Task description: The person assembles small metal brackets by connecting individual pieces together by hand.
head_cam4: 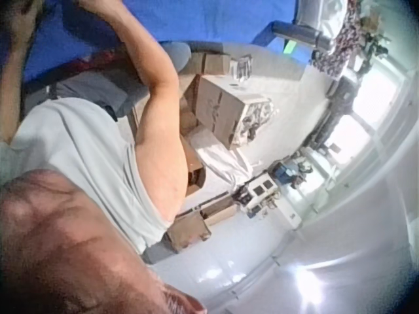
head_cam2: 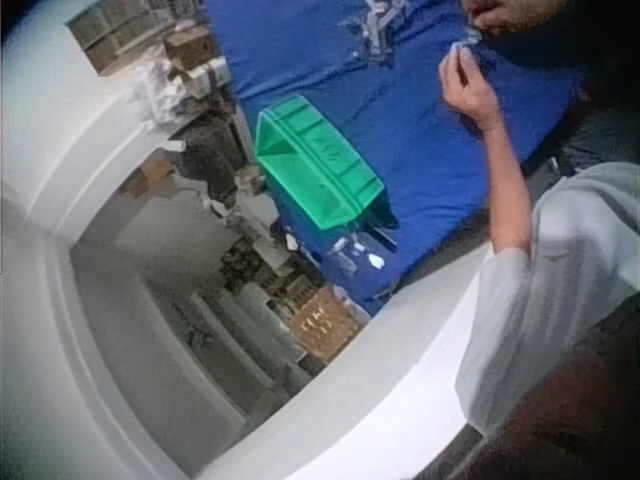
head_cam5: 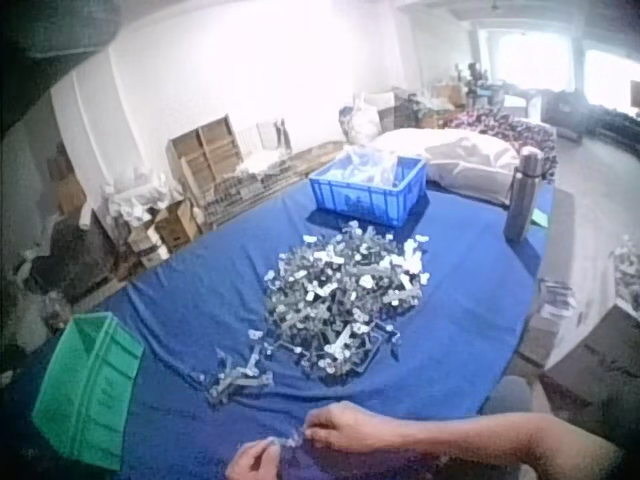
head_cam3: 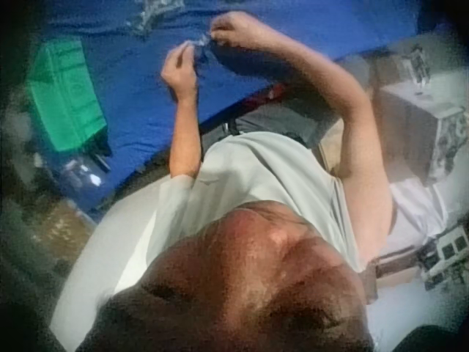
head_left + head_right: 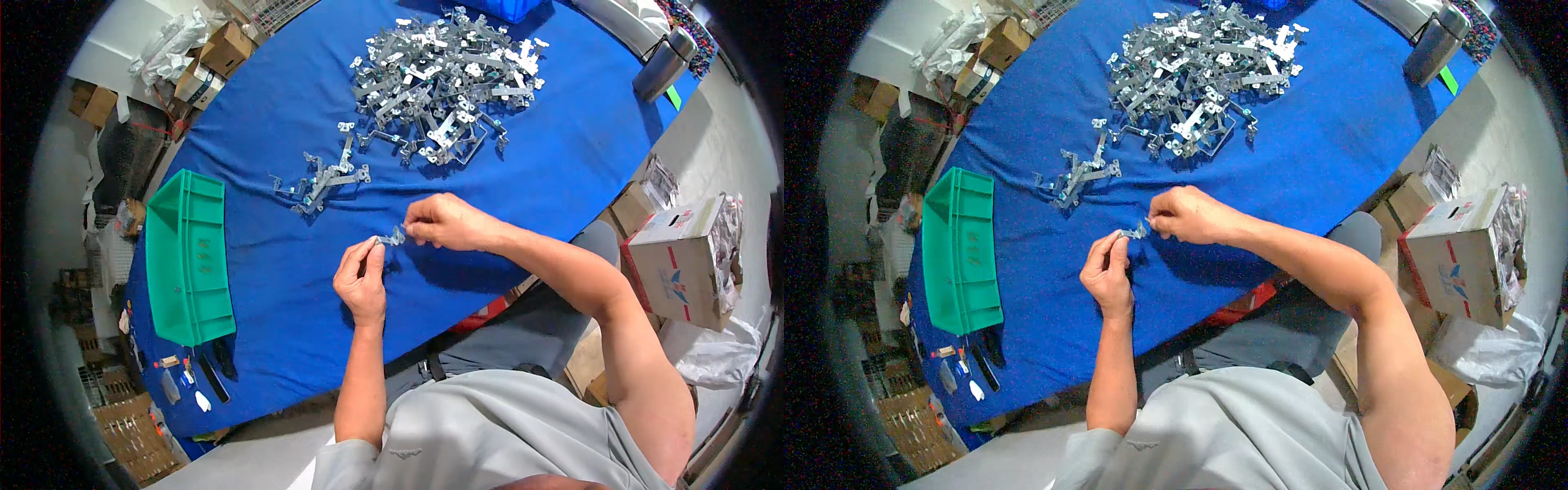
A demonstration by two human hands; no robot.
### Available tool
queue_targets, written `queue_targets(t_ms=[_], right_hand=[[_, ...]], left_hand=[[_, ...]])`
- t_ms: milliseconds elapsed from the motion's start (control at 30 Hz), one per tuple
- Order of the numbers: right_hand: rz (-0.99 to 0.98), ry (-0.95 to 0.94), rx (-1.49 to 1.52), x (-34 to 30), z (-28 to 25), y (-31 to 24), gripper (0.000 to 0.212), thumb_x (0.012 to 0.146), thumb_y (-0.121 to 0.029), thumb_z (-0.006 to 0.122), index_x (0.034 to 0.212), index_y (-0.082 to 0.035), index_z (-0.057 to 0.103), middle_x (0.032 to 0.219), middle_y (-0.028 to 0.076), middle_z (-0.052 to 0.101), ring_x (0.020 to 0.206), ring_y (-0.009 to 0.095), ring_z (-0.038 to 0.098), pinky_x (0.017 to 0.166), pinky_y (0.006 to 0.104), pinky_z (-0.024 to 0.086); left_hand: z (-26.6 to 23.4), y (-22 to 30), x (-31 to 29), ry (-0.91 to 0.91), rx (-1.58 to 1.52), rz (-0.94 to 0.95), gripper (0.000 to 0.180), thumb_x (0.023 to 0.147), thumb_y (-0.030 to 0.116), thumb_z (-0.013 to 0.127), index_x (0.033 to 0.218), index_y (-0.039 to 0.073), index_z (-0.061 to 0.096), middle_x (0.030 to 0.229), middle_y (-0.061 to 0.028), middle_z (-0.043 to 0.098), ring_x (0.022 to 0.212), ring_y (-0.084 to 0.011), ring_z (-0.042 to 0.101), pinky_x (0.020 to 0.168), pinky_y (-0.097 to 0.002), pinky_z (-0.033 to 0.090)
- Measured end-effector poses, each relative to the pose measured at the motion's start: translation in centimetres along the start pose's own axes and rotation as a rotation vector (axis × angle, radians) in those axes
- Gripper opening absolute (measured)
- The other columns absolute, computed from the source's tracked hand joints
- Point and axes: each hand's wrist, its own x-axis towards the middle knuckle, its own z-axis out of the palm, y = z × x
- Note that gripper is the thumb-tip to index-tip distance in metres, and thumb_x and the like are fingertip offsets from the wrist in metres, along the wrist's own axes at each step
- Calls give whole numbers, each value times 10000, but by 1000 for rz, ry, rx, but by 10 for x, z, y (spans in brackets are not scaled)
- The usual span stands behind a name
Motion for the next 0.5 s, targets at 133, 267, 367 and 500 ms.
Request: queue_targets(t_ms=[133,267,367,500], right_hand=[[-55,-16,-29,-2,2,-1,182,928,-163,587,958,4,654,758,73,672,654,157,628,612,325,505],[-87,-3,-57,-1,2,1,198,930,-158,586,998,11,665,791,91,692,685,176,662,622,340,531],[10,10,100,-4,5,-4,187,960,-135,564,1050,8,644,814,62,651,663,121,601,636,290,531],[-51,-9,277,1,7,8,207,976,-153,558,1076,9,639,836,56,644,683,119,606,636,284,545]], left_hand=[[0,-1,0,-45,0,-12,130,882,8,707,1008,-19,724,884,-26,666,631,-45,519,541,-197,407],[0,-1,0,-56,9,-3,131,880,1,707,1007,-21,724,877,-25,663,634,-45,521,545,-197,409],[-1,-1,0,-67,-12,21,133,879,-7,704,1009,-19,728,872,-23,659,636,-46,521,547,-197,406],[0,1,1,-107,13,32,138,876,-14,703,1011,-10,734,872,-23,658,644,-48,523,551,-196,403]])
